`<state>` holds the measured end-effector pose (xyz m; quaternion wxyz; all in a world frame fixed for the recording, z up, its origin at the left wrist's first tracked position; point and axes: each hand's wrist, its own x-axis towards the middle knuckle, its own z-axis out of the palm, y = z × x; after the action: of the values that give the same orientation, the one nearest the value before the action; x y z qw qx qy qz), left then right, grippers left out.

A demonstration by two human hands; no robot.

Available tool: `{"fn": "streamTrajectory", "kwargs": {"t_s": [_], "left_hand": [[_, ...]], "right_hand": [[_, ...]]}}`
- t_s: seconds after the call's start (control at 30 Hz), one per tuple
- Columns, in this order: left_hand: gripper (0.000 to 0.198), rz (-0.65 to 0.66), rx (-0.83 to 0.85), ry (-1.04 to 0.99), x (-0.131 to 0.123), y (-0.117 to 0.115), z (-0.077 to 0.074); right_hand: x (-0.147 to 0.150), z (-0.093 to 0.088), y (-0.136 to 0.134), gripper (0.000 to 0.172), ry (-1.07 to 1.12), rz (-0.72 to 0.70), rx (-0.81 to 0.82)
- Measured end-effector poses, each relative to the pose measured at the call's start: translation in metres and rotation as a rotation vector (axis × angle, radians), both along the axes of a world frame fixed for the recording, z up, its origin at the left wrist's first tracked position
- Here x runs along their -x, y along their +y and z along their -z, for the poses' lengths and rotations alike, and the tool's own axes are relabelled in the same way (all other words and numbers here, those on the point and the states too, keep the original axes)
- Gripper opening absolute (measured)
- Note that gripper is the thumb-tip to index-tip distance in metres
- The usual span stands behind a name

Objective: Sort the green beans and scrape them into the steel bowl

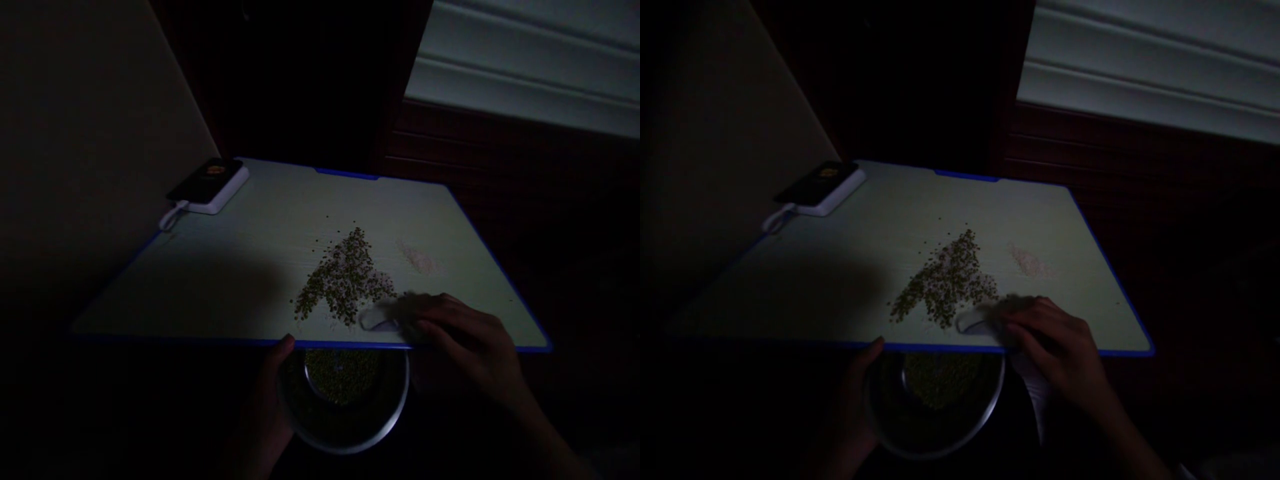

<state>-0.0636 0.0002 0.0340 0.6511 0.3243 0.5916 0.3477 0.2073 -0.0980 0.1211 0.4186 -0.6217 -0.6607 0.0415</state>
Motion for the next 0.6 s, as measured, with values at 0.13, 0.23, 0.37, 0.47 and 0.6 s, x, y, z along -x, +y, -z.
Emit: {"fn": "streamTrajectory", "kwargs": {"t_s": [0.13,0.23,0.37,0.47,0.6], "left_hand": [[0.033,-0.089,0.104,0.002,-0.009,-0.002,-0.009],[0.018,-0.154,0.321,-0.136,-0.021,-0.005,-0.022],[0.013,-0.232,0.480,-0.239,-0.037,-0.007,-0.034],[0.022,-0.245,0.585,-0.320,-0.045,-0.006,-0.036],[0.029,-0.262,0.609,-0.293,-0.050,-0.008,-0.038]], "right_hand": [[-0.031,-0.013,0.016,0.016,0.037,0.304,0.118],[-0.044,-0.018,0.033,0.021,0.030,0.293,0.185],[-0.038,-0.016,0.045,0.020,0.018,0.185,0.238],[-0.028,-0.013,0.042,0.018,0.023,0.138,0.215],[-0.016,-0.014,0.032,0.018,0.038,0.100,0.182]]}}
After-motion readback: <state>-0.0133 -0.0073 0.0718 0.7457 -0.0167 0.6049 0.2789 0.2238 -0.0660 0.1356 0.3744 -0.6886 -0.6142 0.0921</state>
